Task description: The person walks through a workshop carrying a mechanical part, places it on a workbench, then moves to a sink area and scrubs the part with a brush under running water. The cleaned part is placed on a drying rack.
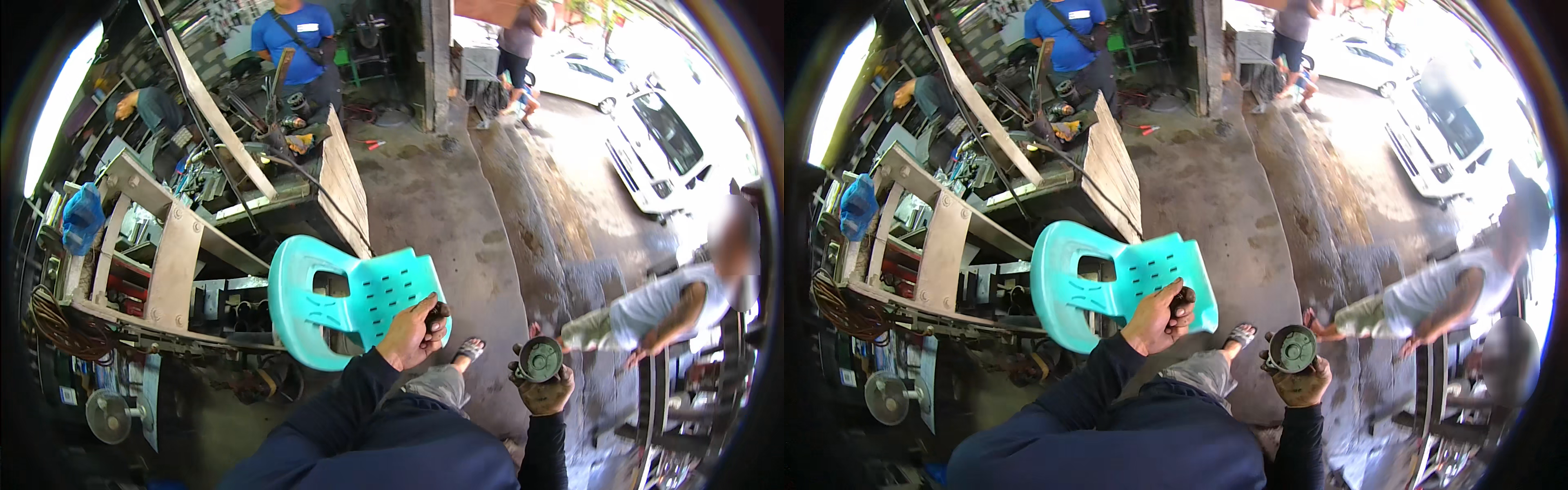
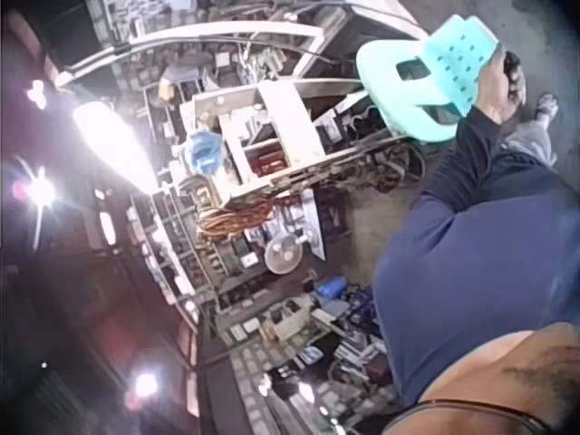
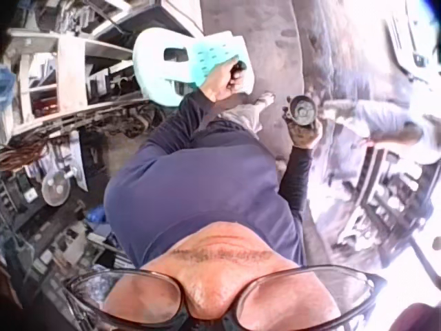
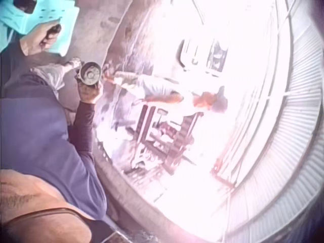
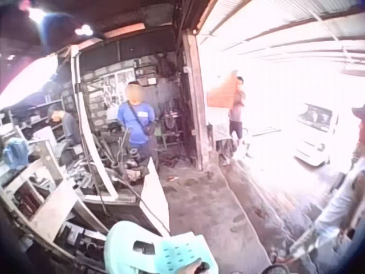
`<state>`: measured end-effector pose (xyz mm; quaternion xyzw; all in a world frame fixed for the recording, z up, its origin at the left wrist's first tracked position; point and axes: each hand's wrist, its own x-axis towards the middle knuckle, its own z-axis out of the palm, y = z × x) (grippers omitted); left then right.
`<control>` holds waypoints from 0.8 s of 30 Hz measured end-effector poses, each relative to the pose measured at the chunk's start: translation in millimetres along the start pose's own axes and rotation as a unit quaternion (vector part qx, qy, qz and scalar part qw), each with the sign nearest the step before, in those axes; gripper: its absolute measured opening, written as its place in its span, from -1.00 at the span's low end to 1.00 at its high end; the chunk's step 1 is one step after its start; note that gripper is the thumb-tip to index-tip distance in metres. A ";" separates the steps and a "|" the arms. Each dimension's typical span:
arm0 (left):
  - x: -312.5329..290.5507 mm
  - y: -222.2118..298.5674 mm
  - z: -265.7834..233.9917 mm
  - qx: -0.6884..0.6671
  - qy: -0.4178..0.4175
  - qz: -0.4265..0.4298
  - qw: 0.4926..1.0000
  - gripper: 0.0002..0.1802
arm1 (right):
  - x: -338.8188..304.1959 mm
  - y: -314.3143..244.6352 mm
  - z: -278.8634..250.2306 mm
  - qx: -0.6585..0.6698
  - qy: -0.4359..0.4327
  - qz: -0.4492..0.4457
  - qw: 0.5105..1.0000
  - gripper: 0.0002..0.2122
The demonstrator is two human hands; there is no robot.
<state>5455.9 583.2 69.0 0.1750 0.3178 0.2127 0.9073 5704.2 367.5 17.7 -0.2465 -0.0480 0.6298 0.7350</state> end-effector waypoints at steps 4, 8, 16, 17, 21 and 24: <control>123.1 12.5 -7.5 -0.063 0.037 0.023 0.997 -0.54 | 110.2 -50.9 -43.6 -0.050 0.011 0.020 0.998 -0.21; 224.0 58.1 21.1 -0.074 0.048 0.097 0.991 -0.57 | 206.2 -125.5 -54.0 -0.006 0.036 0.083 0.996 -0.30; 319.3 174.0 80.7 -0.112 0.031 0.234 0.965 -0.66 | 405.5 -233.6 -52.2 0.013 -0.013 0.154 0.988 -0.31; 330.1 185.1 81.3 -0.121 0.047 0.246 0.960 -0.61 | 434.2 -236.2 -52.4 -0.015 0.029 0.131 0.991 -0.24; 375.6 210.2 68.0 -0.150 0.138 0.259 0.944 -0.49 | 554.4 -260.1 -52.8 -0.062 -0.023 0.245 0.967 -0.27; 400.9 229.6 67.1 -0.240 0.229 0.255 0.908 -0.47 | 650.0 -271.6 -32.7 -0.018 -0.015 0.344 0.939 -0.29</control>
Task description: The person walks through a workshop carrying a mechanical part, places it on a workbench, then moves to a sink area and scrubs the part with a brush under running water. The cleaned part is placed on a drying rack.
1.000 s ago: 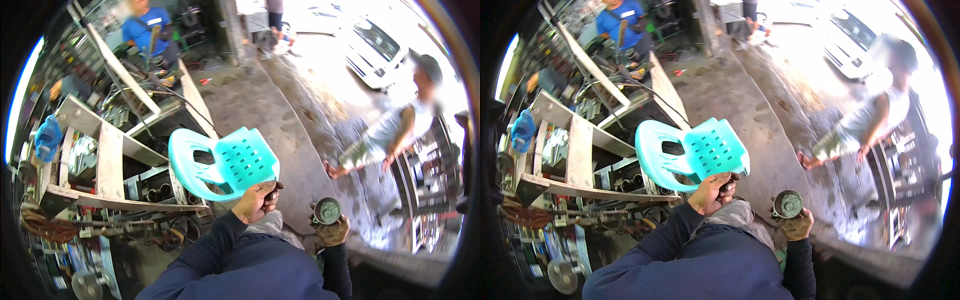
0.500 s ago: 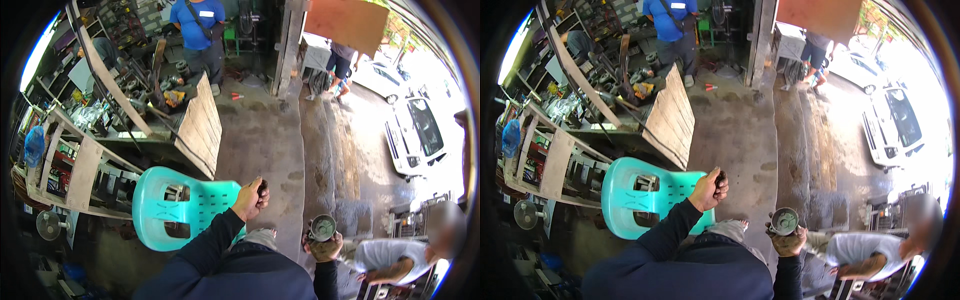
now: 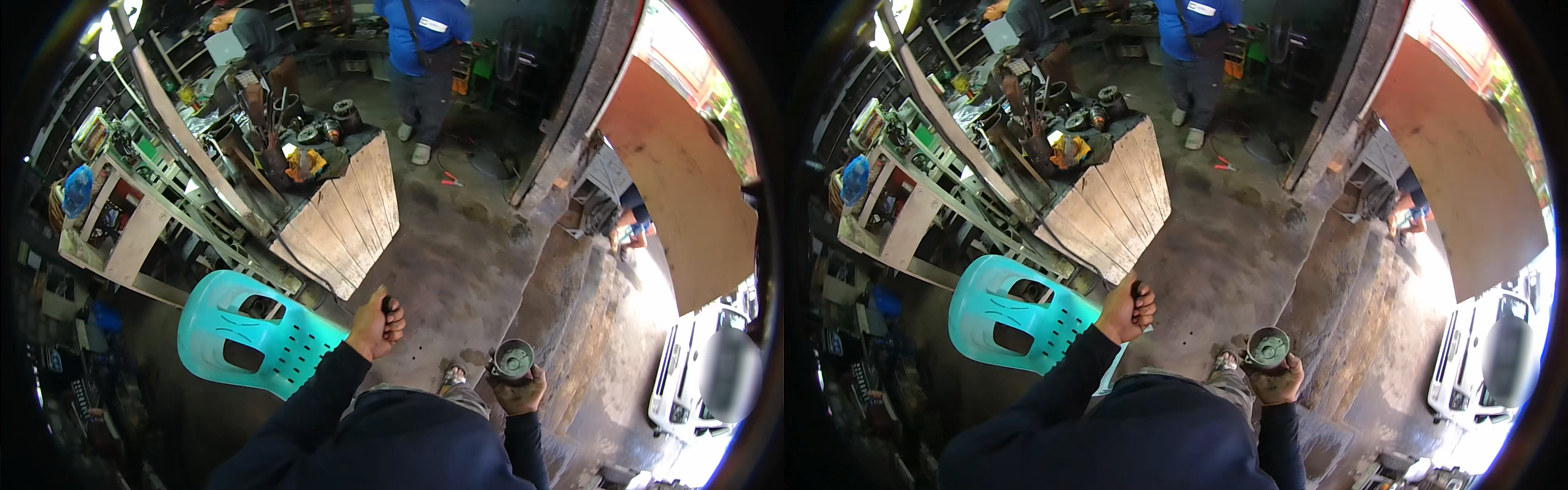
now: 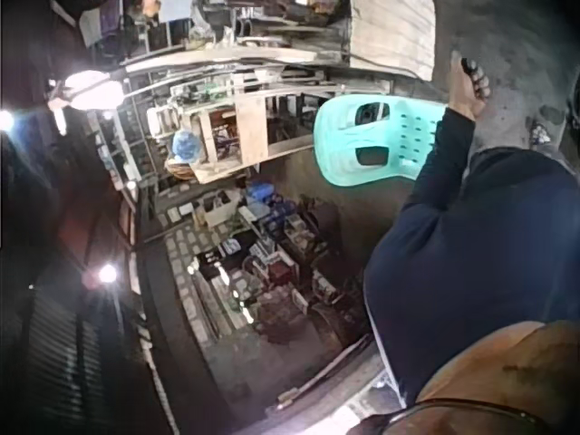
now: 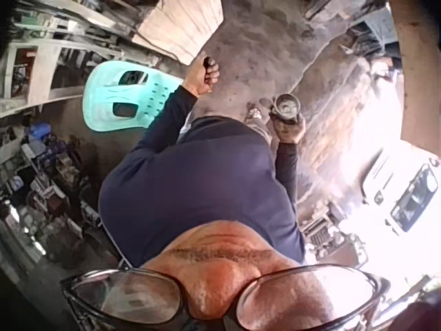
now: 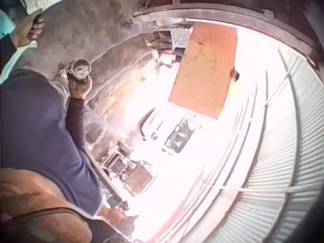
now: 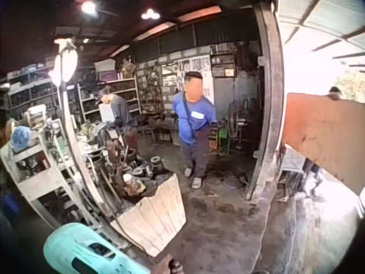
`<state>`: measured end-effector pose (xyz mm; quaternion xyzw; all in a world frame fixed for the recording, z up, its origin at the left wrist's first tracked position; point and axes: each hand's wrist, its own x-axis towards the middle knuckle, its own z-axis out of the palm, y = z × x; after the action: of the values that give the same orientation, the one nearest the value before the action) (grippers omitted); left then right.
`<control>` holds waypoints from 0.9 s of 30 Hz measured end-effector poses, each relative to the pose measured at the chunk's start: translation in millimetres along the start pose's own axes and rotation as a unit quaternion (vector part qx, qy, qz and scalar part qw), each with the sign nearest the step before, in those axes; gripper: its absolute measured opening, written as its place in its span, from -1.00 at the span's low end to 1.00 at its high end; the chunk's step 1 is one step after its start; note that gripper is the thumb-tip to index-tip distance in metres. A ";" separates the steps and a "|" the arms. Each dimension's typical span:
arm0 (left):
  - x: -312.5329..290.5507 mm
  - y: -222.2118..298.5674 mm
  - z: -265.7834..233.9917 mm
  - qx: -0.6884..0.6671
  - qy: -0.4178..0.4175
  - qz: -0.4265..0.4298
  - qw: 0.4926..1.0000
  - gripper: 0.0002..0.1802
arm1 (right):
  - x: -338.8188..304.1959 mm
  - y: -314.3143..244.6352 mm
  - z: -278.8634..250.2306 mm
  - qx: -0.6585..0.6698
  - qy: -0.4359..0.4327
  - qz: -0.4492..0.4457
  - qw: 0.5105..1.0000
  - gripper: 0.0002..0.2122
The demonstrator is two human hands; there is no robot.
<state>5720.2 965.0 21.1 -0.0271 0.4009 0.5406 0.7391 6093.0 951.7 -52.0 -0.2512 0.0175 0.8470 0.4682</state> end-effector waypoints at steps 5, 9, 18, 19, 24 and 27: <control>43.4 43.3 37.8 -0.064 0.103 0.127 0.984 -0.55 | 114.4 -97.2 53.7 -0.068 -0.065 0.076 0.993 -0.24; 87.3 95.7 51.2 -0.107 0.114 0.215 0.964 -0.61 | 211.8 -148.0 102.3 -0.098 -0.096 0.132 0.982 -0.22; 228.3 280.8 30.1 -0.207 0.124 0.267 0.933 -0.68 | 445.7 -170.8 198.4 -0.148 -0.060 0.151 0.975 -0.22; 241.9 304.7 31.3 -0.216 0.141 0.292 0.921 -0.69 | 469.3 -173.4 214.5 -0.159 -0.071 0.167 0.970 -0.22; 275.2 404.7 35.6 -0.264 0.133 0.327 0.897 -0.73 | 581.1 -186.4 288.0 -0.166 -0.094 0.258 0.947 -0.29; 298.2 452.4 28.0 -0.192 0.188 0.380 0.885 -0.74 | 662.3 -181.7 325.4 -0.197 -0.061 0.275 0.939 -0.32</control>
<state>5392.7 1397.4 32.7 -0.1156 0.4003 0.8313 0.3679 5817.3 1659.2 -23.2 -0.2718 -0.1099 0.9429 0.1582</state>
